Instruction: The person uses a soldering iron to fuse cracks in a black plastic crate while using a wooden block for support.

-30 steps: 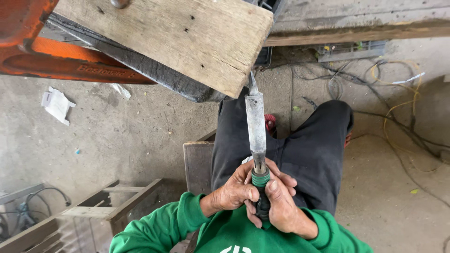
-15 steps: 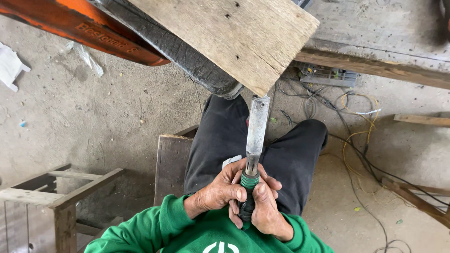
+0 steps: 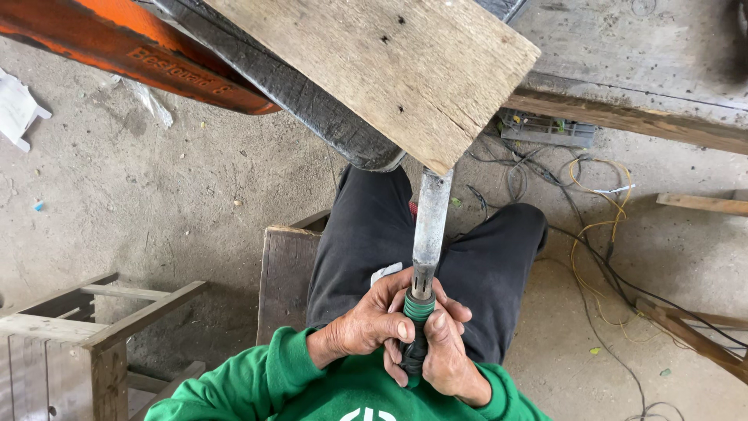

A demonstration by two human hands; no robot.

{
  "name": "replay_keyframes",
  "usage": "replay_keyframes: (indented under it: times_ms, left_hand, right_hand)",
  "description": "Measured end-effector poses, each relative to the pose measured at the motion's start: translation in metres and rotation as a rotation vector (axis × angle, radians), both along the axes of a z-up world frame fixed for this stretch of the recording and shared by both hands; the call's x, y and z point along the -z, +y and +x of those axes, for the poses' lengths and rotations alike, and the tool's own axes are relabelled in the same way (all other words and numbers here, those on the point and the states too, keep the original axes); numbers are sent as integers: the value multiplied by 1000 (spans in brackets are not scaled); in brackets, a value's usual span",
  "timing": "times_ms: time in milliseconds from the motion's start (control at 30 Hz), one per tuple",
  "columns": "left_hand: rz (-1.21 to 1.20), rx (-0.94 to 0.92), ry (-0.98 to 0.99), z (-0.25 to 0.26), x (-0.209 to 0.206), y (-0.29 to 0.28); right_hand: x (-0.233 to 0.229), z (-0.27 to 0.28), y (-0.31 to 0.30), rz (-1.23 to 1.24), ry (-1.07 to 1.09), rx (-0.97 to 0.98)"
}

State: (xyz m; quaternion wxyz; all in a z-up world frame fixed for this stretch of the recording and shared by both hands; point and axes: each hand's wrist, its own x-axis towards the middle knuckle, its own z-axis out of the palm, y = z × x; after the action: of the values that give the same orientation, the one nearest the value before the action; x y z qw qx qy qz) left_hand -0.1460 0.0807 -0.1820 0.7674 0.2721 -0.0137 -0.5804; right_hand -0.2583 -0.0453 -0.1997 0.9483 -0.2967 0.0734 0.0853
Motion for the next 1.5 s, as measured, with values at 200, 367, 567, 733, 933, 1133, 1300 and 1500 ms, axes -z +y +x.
replay_keyframes:
  times_ms: [200,367,567,733,933,1133,1300,1500]
  left_hand:
    - [-10,-3,-11,1,-1,0]
    - [-11,-8,-65,5,-2,0]
    - [-26,-6,-35,-8,-2,-11]
    - [-78,25,-83,-21,-6,-10]
    - [-44,7,-161,-20,-5,-7]
    - [-34,-10,-155,-20,-5,-7]
    - [-66,-27,-110,-22,-1,-9]
    - [-77,-34,-117,-20,3,-10]
  right_hand:
    - [-2,1,1,-5,-11,-3]
    - [-2,6,1,-80,-12,-1]
    - [4,-4,-8,-146,93,77]
    - [2,-24,-4,-154,90,106]
    - [4,-18,-4,-157,105,128]
    - [4,-14,-7,-182,93,111]
    - [4,-14,-10,-150,116,88]
    - [4,-12,-11,-179,135,95]
